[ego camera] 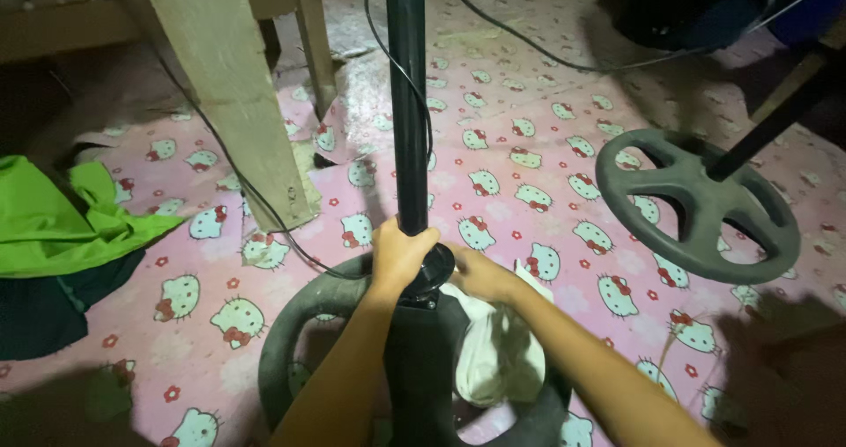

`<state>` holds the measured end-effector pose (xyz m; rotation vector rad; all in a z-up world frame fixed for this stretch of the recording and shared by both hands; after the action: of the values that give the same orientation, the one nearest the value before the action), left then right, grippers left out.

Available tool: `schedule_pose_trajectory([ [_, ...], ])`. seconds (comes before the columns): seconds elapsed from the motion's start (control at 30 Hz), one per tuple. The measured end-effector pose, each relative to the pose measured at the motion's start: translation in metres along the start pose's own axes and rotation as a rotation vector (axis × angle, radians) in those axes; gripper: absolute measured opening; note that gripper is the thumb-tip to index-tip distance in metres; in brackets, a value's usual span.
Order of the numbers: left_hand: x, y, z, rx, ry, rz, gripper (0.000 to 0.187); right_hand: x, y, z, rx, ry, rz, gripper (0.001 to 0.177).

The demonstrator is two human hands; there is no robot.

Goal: The person wipes the base, pole, and fan head of a standing fan using a white cloth. They rotate the base to access different areas and continue wiping the vertical pole and the fan head.

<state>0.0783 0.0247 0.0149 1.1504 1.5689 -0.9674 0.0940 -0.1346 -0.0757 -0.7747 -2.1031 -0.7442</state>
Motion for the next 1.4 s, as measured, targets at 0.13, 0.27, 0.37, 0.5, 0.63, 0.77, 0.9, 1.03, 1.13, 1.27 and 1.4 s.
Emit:
schedule_pose_trajectory([
  [0.13, 0.002, 0.002, -0.003, -0.027, 0.005, 0.022, 0.032, -0.04, 0.037, 0.023, -0.072, 0.037, 0.216, 0.026],
  [0.27, 0.0, 0.001, -0.004, -0.051, 0.022, 0.029, 0.033, -0.016, 0.027, 0.016, -0.083, 0.001, 0.21, 0.025],
  [0.37, -0.001, 0.0, -0.003, -0.043, 0.013, -0.002, 0.033, 0.023, -0.008, -0.001, -0.066, 0.015, 0.178, 0.025],
  [0.5, -0.005, -0.003, -0.001, -0.039, 0.001, -0.014, 0.034, 0.066, -0.021, -0.014, -0.095, -0.074, -0.047, 0.028],
  [0.63, -0.004, -0.003, -0.003, -0.025, 0.004, -0.046, 0.035, 0.029, 0.001, -0.003, -0.127, 0.031, 0.31, 0.015],
  [0.77, -0.003, -0.004, -0.009, -0.075, 0.042, -0.008, 0.035, 0.013, 0.014, 0.006, -0.089, -0.203, 0.432, 0.019],
  [0.9, -0.002, -0.004, -0.007, -0.029, -0.014, -0.026, 0.034, 0.04, -0.008, -0.001, -0.093, -0.107, 0.313, 0.024],
  [1.03, -0.004, -0.006, -0.005, -0.019, 0.024, -0.083, 0.034, 0.085, -0.045, -0.017, 0.035, -0.278, 0.218, 0.026],
  [1.13, -0.01, -0.007, -0.006, -0.029, 0.046, -0.094, 0.034, 0.119, -0.067, -0.016, 0.064, -0.148, 0.111, 0.032],
  [1.27, -0.011, -0.014, 0.001, -0.013, 0.021, -0.144, 0.035, 0.1, -0.07, -0.023, -0.146, -0.322, 0.491, 0.041],
  [1.4, -0.016, -0.012, -0.007, -0.037, 0.05, -0.102, 0.036, 0.074, -0.036, -0.016, -0.207, -0.408, 0.702, 0.032],
])
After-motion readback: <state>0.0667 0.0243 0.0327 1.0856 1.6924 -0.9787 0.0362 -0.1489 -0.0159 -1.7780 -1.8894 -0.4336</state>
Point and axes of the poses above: each hand's wrist, its own y-axis towards the middle knuckle, its own z-axis out of the palm, x = y × z, the point moved 8 cm from there along y, towards the middle knuckle, and after that the axes turned 9 degrees about -z, right-handed, at the moved point
